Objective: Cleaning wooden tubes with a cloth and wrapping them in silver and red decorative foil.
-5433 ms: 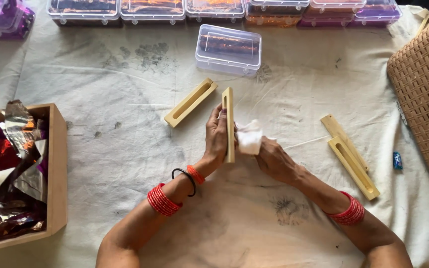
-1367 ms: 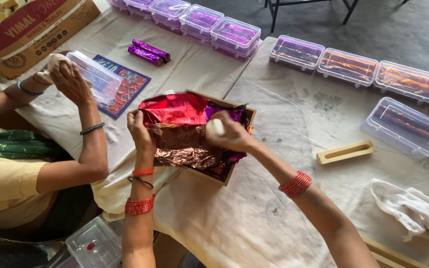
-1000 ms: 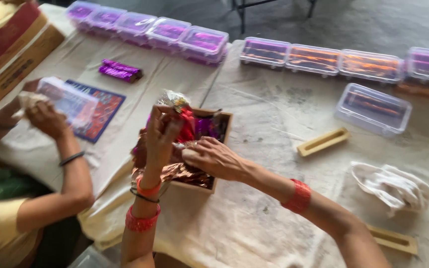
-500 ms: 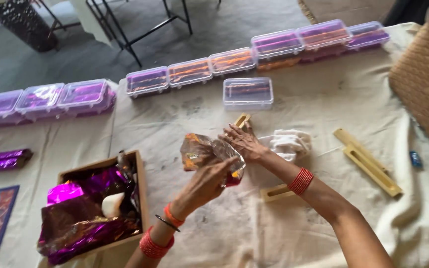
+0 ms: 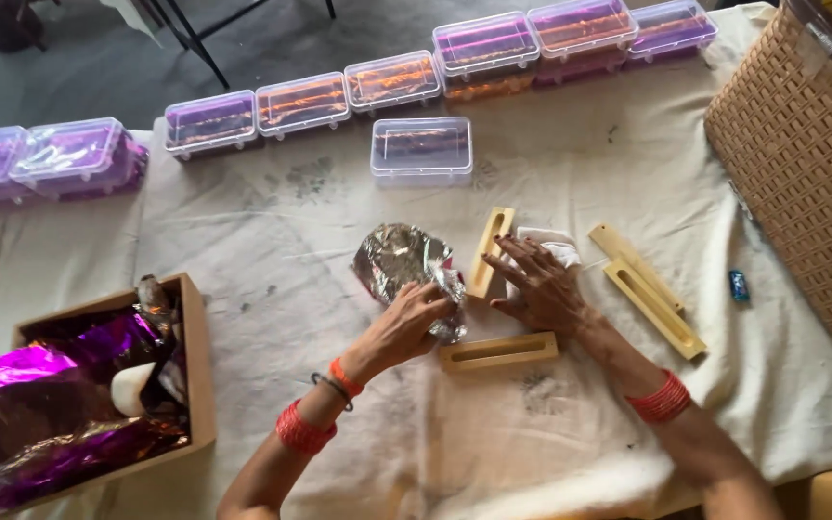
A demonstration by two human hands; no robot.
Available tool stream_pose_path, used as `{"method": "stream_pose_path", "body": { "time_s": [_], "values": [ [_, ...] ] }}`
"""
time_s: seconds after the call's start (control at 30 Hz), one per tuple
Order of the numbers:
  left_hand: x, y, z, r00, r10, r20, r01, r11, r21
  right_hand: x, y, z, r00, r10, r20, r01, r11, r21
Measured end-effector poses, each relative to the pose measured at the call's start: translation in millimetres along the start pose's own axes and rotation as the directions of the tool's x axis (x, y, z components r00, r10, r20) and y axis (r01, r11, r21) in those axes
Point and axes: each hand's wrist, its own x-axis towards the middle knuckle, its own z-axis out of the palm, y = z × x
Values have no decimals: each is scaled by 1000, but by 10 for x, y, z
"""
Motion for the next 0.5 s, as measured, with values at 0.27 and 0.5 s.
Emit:
{"method": "stream_pose_path", "body": {
  "time_s": [0.27, 0.5],
  "values": [
    [342, -239, 330, 974, 23, -223, -43, 995, -86, -355, 11, 174, 996, 83, 28, -87, 967, 240],
    [316, -249, 190, 976, -88, -199, 59, 987, -151, 81, -447, -371, 957, -51, 287, -52, 939, 339]
  ]
}}
